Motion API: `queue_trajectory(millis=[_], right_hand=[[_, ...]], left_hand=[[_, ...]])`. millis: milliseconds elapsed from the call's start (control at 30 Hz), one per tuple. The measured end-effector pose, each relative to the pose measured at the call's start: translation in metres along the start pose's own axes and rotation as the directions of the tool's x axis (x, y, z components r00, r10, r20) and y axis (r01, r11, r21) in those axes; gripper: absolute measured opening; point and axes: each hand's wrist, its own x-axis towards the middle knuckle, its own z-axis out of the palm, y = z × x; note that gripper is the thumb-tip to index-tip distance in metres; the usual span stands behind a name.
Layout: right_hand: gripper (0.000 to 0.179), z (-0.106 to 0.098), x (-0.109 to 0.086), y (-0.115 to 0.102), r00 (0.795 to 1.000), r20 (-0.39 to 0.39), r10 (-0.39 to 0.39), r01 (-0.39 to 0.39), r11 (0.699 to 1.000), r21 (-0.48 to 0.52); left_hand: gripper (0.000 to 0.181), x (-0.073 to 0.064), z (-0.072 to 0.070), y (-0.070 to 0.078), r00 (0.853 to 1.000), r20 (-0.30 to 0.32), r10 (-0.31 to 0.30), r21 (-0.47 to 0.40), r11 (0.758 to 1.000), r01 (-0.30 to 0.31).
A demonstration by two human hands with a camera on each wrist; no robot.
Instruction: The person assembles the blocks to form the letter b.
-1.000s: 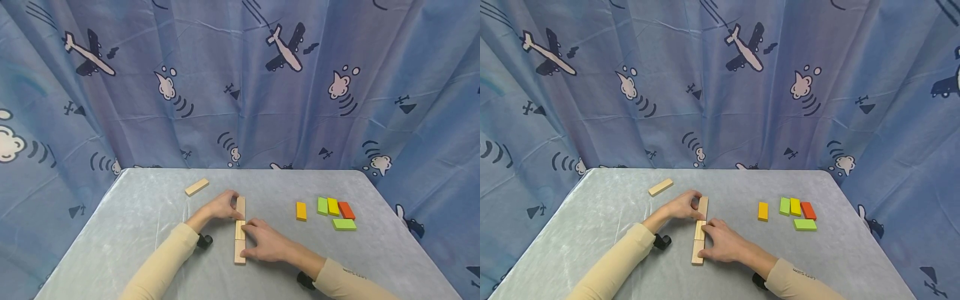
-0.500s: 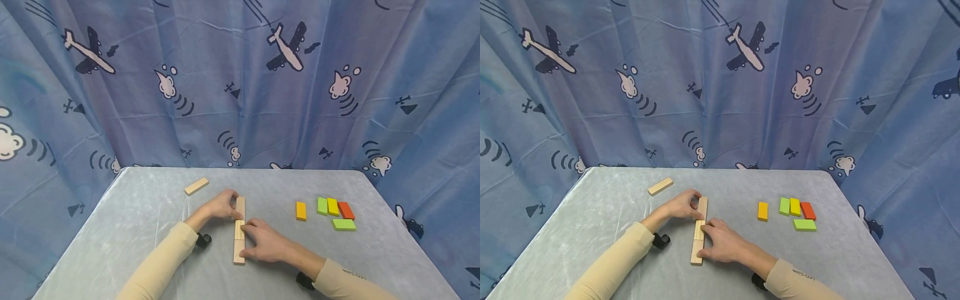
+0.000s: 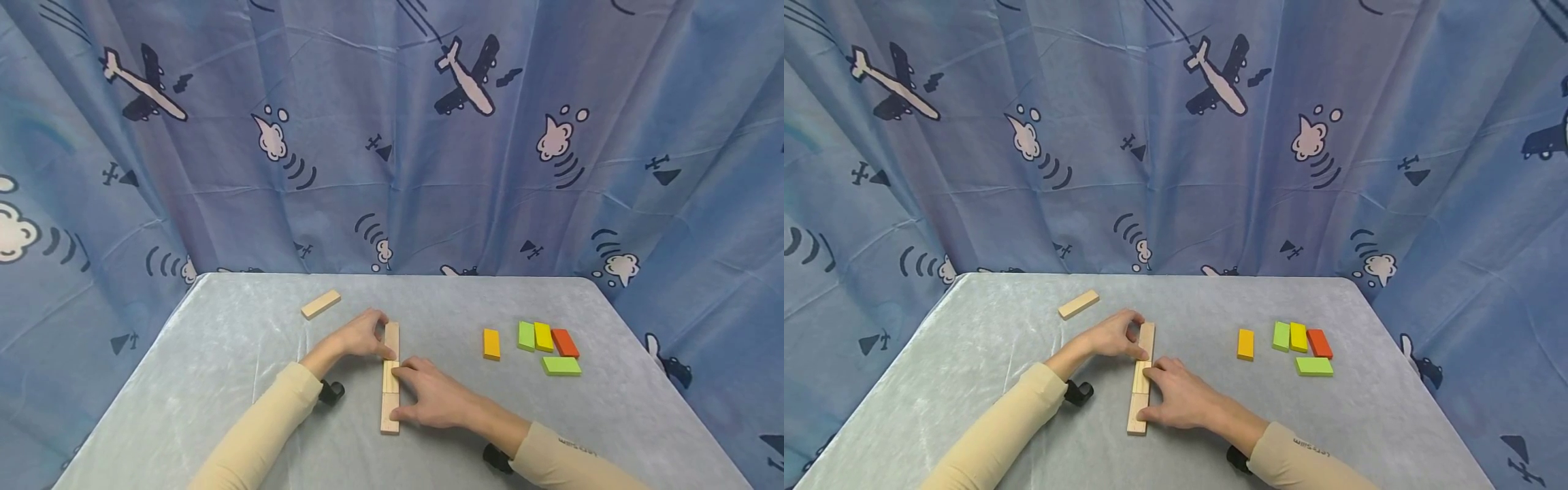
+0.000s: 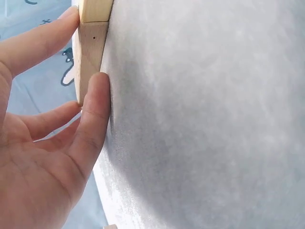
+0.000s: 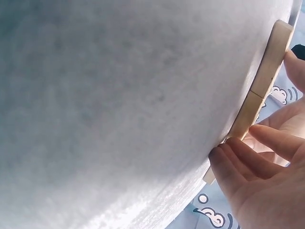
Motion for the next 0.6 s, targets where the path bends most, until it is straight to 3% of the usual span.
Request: queue_trajectory(millis=[167,333,600], right_hand=[[0.071,0.000,0.000,0.000,1.000,0.002,-0.003,0.003,1.000,0.005],[0.071,0.000,0.000,-0.001,1.000,-0.004,-0.010,0.010,1.000,0.004],[0.071,0.001,0.000,0.000,1.000,-0.006,-0.008,0.008,1.000,0.002]], left_hand=[[0.076,-0.001,0.000,0.000,1.000,0.010,-0.006,0.020,1.000,0.006],[0.068,-0.002,-0.003,0.001,1.000,0.002,0.028,0.047,0.999,-0.028],[0.050,-0.001,-0.021,0.003,0.998,-0.016,0.065,0.081,0.995,-0.064]])
